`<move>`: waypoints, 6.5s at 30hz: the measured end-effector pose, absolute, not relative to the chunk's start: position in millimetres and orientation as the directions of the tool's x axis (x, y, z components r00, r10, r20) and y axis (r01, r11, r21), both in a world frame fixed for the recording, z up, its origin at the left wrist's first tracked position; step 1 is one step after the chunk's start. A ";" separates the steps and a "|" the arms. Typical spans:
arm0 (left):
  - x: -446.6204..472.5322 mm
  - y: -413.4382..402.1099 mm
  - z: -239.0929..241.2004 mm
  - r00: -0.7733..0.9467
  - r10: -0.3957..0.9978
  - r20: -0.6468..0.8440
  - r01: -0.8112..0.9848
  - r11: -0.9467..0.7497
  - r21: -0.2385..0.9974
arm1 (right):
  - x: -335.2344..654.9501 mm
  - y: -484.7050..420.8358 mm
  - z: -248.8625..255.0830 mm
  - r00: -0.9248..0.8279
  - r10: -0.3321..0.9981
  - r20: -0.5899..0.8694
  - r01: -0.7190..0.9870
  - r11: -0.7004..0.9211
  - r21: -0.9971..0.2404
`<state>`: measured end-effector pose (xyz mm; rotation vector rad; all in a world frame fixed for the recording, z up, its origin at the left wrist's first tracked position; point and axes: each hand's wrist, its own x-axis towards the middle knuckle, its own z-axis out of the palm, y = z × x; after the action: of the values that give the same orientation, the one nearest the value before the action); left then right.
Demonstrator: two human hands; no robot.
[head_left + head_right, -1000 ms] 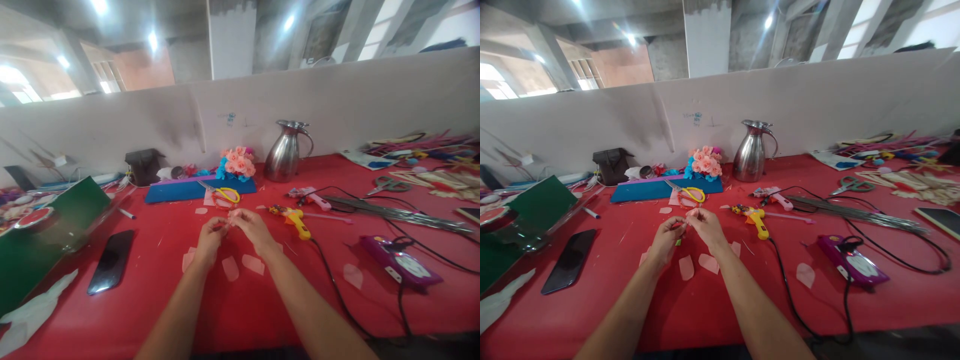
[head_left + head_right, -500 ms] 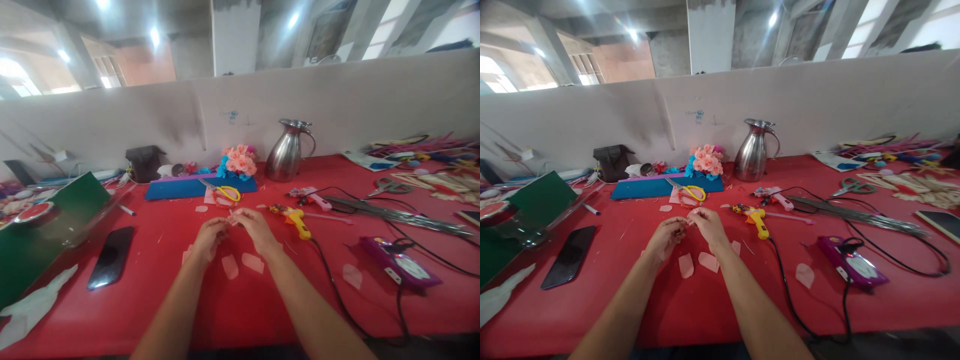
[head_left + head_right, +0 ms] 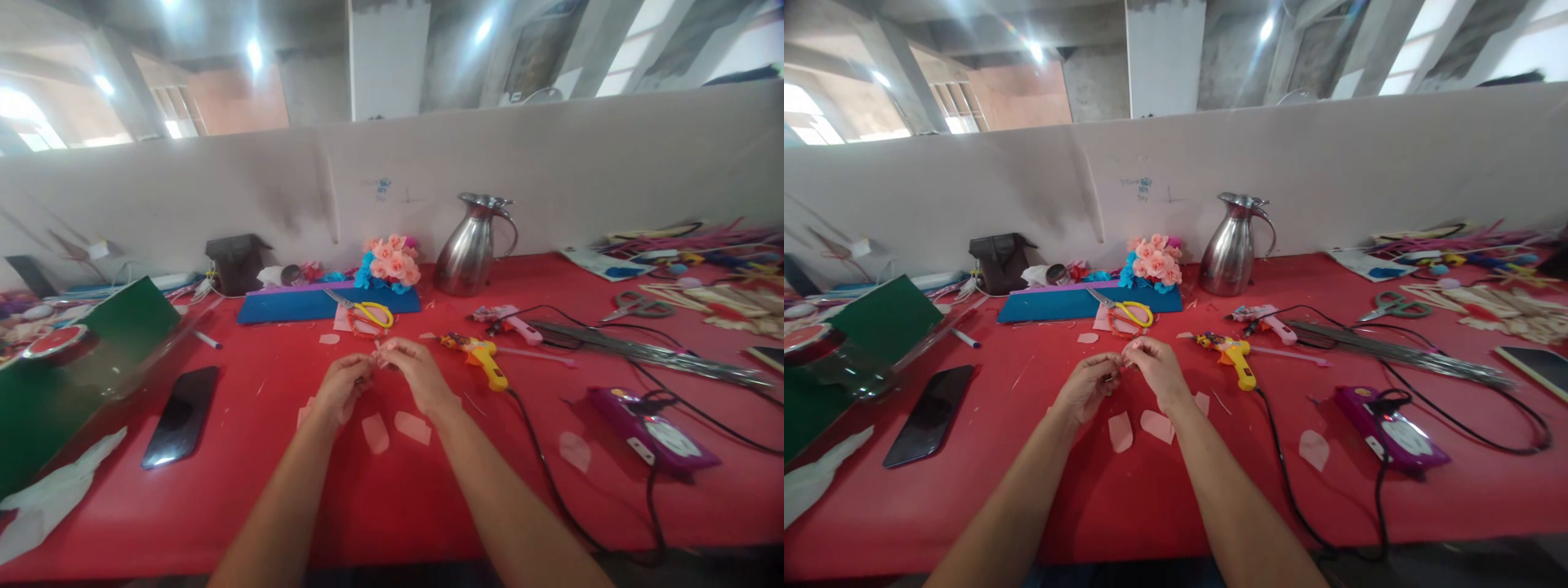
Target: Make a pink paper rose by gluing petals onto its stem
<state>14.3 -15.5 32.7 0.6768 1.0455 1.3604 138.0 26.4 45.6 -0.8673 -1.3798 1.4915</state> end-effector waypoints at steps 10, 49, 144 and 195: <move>14.1 -16.5 34.2 -0.122 0.972 -0.201 -0.383 0.140 0.913 | 137.2 25.1 47.7 -0.294 0.950 0.107 -0.082 0.087 -0.993; 14.3 -14.2 29.3 -0.183 0.972 -0.149 -0.312 0.086 0.946 | 137.8 29.4 41.3 -0.273 0.960 0.055 0.090 0.082 -0.993; 18.6 -9.5 13.8 -0.311 0.950 0.039 -0.410 -0.171 0.896 | 130.1 19.2 33.3 -0.241 0.877 0.416 0.077 0.445 -0.892; 18.3 -14.4 19.6 -0.382 0.923 0.044 -0.215 -0.135 0.967 | 144.8 24.5 55.3 -0.196 0.928 0.317 0.023 0.327 -0.945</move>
<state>18.3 -14.4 19.6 0.8857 1.2472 1.6600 144.8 24.5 55.3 -0.9026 -1.5263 1.0643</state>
